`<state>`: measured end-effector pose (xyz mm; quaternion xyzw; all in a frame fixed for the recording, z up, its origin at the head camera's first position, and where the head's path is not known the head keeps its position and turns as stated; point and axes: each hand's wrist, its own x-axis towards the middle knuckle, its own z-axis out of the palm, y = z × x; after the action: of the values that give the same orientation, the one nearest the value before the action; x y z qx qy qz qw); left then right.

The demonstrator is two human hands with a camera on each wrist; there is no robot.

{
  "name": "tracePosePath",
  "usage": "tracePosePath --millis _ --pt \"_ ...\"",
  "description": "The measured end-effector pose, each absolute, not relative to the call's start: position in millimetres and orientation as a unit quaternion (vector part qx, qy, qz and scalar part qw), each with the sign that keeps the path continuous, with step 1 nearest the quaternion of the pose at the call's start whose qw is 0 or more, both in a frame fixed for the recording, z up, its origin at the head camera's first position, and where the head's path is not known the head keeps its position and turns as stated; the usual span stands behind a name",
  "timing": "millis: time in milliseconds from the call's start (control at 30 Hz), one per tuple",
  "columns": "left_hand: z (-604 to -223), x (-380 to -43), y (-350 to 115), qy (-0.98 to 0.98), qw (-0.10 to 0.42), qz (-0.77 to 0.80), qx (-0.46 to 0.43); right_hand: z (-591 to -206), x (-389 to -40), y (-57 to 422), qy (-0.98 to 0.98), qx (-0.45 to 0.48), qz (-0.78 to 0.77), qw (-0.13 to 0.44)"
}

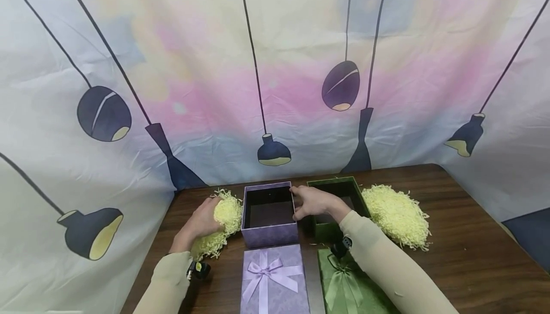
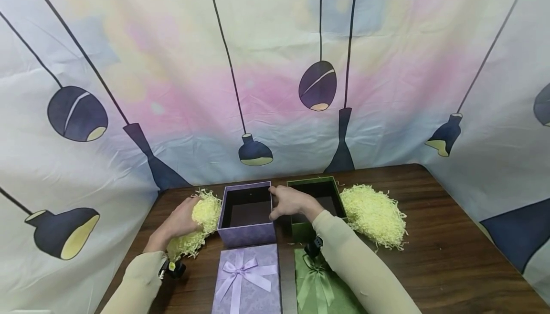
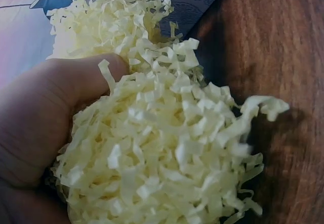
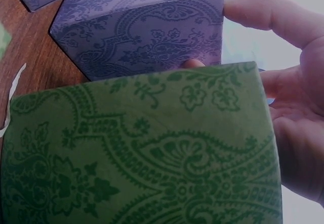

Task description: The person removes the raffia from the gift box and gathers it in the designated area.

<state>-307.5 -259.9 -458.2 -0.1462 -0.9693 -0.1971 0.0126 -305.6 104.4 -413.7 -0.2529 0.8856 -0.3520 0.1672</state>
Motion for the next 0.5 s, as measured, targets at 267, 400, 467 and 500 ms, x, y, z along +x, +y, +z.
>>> tracePosePath --millis 267,400,467,500 --pt "-462.9 -306.7 -258.5 -0.972 -0.001 -0.186 -0.146 -413.8 -306.4 104.6 0.889 -0.256 -0.344 0.159" --pt "-464.3 -305.2 -257.0 -0.971 -0.014 -0.192 -0.140 -413.5 -306.2 104.6 0.888 -0.255 -0.345 0.163" --pt "-465.1 -304.5 -256.1 -0.972 -0.019 -0.191 -0.138 -413.3 -306.0 104.6 0.888 -0.254 -0.346 0.165" --pt "-465.5 -304.3 -255.7 -0.972 -0.022 -0.191 -0.135 -413.2 -305.8 104.5 0.888 -0.254 -0.346 0.166"
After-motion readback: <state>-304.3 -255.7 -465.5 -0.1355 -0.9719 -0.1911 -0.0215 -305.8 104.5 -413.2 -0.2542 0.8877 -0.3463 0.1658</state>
